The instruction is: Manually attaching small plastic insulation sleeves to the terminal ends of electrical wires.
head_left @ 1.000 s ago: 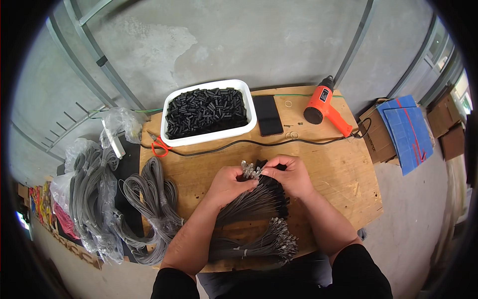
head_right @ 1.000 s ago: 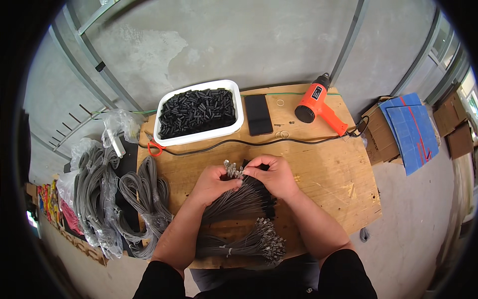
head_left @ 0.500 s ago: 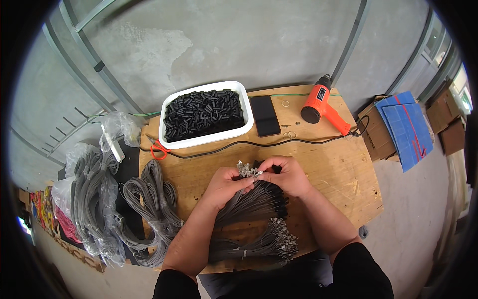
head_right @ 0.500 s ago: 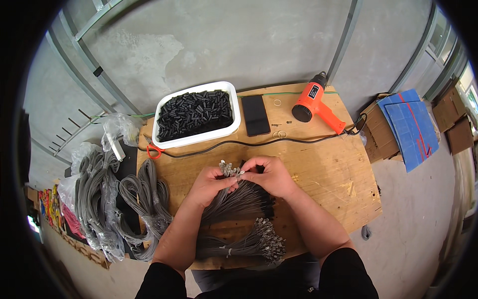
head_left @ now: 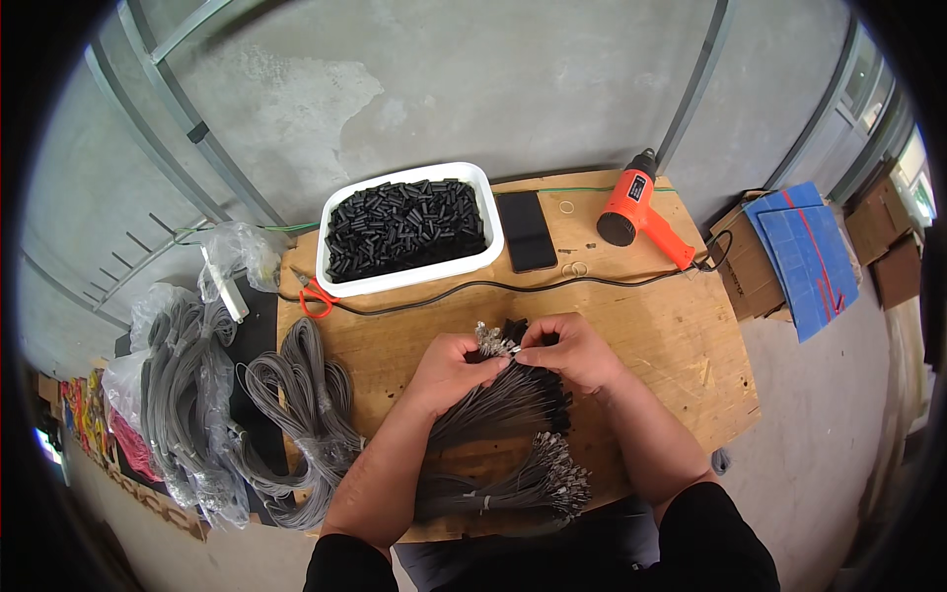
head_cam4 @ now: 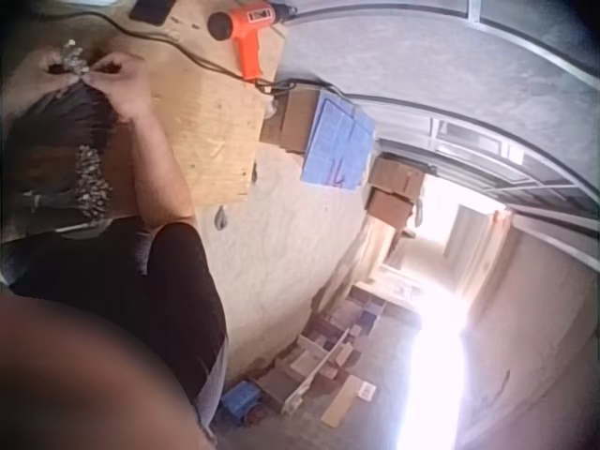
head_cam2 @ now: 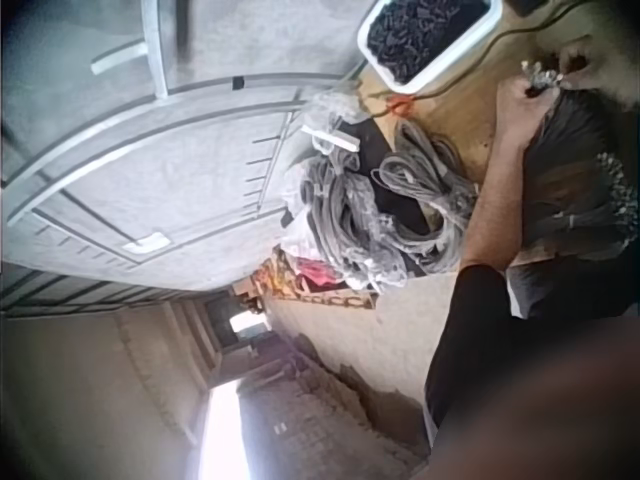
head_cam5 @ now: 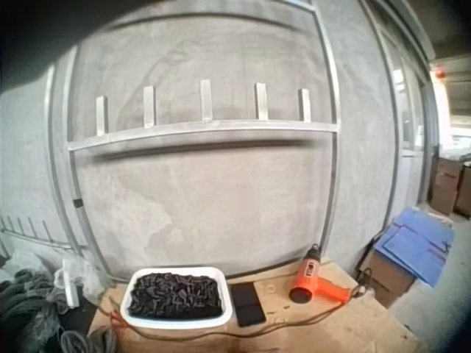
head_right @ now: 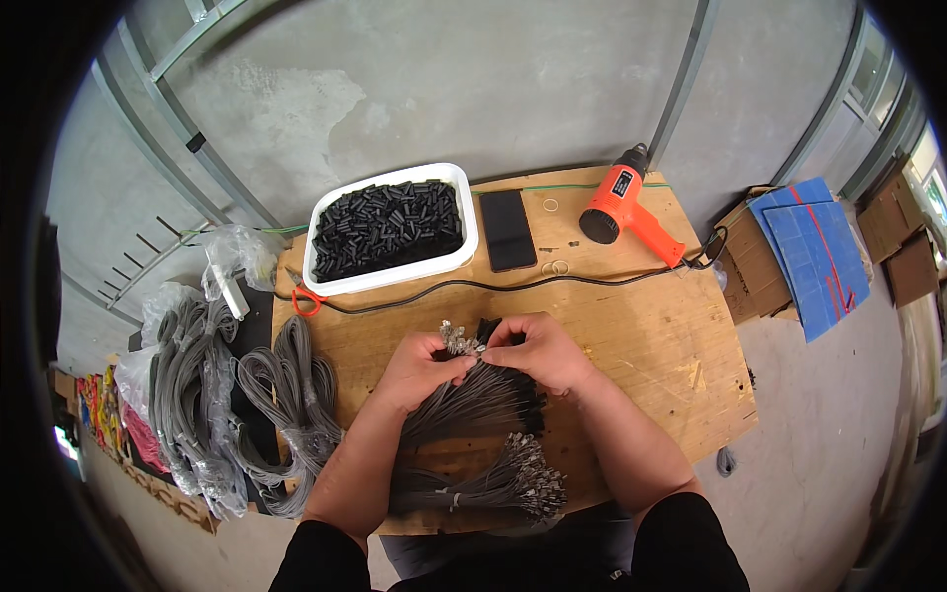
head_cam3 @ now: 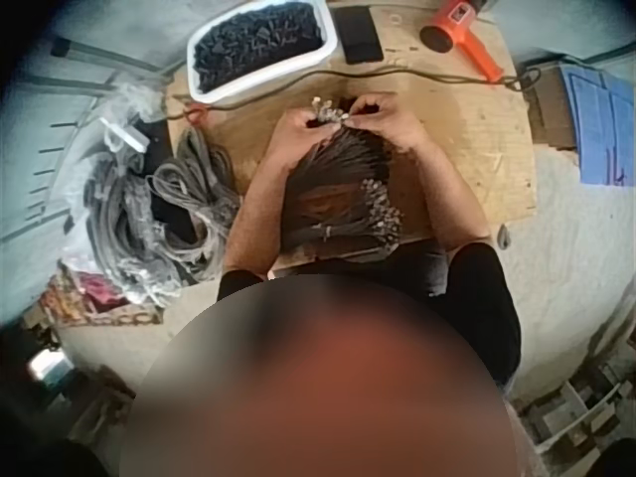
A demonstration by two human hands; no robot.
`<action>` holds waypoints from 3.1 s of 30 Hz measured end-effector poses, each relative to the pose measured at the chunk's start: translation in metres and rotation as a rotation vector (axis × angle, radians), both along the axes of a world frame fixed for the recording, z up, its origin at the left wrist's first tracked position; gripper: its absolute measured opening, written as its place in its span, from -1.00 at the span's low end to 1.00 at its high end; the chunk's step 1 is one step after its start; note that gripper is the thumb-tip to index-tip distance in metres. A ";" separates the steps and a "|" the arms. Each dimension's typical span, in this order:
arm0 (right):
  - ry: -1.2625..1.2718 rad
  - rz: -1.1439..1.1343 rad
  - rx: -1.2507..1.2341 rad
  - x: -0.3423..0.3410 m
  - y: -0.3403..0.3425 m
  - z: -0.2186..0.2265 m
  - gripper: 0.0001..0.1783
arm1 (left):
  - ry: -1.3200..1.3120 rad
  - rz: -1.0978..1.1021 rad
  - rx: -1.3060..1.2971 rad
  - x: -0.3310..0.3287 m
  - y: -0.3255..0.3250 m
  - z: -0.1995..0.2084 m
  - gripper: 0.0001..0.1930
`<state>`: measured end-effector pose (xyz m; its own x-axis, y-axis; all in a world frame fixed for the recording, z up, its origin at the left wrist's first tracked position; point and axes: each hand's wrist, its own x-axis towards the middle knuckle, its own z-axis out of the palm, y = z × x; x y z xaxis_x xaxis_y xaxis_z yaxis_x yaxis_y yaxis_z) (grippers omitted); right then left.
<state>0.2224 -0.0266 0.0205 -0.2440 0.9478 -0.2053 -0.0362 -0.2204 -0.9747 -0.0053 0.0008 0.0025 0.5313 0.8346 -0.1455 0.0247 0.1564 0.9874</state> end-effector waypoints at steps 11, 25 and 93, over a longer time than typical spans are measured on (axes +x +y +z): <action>0.764 -0.195 -0.254 0.006 0.006 0.000 -0.89 | -0.114 0.179 -0.108 0.003 0.004 -0.008 -0.89; 0.599 -0.116 -0.175 0.007 0.008 -0.007 -0.85 | -0.172 0.202 -0.266 0.000 0.006 -0.001 -0.90; 0.190 -0.160 0.127 -0.011 0.000 -0.010 -0.86 | -0.144 0.058 -0.184 -0.007 0.005 0.001 -0.86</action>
<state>0.2112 -0.0268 0.0102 -0.1119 0.9926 -0.0472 -0.2453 -0.0736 -0.9666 -0.0127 0.0056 0.0032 0.5097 0.8305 -0.2246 -0.1282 0.3314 0.9347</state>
